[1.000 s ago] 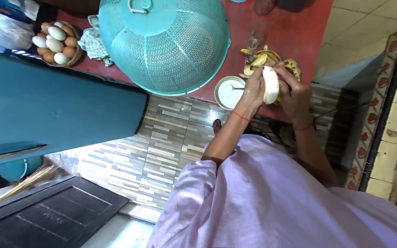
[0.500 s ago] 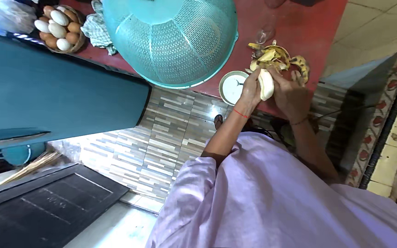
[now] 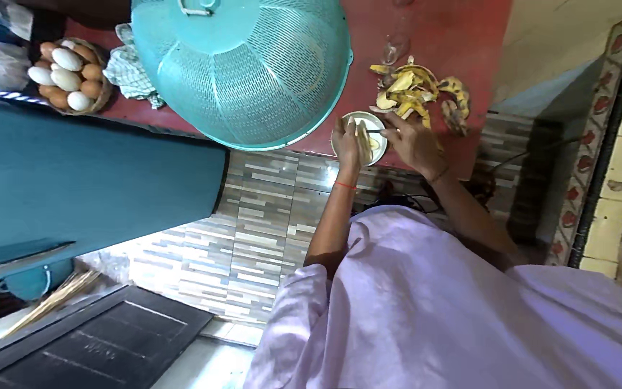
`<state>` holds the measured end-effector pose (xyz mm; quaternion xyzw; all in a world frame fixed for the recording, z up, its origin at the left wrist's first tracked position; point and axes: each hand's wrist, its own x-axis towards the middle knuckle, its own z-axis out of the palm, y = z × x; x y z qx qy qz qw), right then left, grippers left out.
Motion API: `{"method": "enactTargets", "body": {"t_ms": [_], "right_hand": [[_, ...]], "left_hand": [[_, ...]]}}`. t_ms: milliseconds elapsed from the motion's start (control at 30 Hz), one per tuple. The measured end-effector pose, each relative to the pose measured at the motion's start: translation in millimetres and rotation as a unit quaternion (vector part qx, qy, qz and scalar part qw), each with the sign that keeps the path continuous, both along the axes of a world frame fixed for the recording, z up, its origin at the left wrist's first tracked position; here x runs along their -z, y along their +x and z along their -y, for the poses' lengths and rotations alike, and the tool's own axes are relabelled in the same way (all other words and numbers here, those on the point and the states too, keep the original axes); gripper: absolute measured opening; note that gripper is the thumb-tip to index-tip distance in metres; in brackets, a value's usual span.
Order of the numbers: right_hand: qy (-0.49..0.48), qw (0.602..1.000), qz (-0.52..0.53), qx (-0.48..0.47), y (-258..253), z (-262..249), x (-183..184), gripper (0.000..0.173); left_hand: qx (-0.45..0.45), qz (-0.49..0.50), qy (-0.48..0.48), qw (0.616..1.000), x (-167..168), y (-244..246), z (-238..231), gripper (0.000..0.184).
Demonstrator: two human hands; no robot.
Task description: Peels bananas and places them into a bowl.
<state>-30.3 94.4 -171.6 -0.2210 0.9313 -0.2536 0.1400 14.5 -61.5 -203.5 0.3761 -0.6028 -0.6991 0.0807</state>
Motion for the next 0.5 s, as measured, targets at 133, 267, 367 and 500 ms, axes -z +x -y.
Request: {"method": "enactTargets", "body": {"t_ms": [133,267,367,500], "right_hand": [[-0.025,0.994,0.022,0.103,-13.3,-58.5,1.3,0.037],[0.01,0.979,0.062,0.195,-24.0,-111.1,19.8,0.038],[0.02,0.978,0.062,0.2,-16.3,-122.5,46.4,0.061],[0.065,0.985,0.043,0.154,-9.3,-127.9,80.2,0.054]], "left_hand": [[-0.003,-0.022,-0.02,1.0,-10.6,-1.6,-2.3,0.049],[0.007,-0.047,-0.046,0.998,-18.0,-6.9,-14.8,0.043],[0.03,-0.072,-0.011,0.997,-24.7,-12.2,-37.3,0.036],[0.1,-0.064,0.02,0.993,-20.6,-13.2,-66.9,0.033]]}}
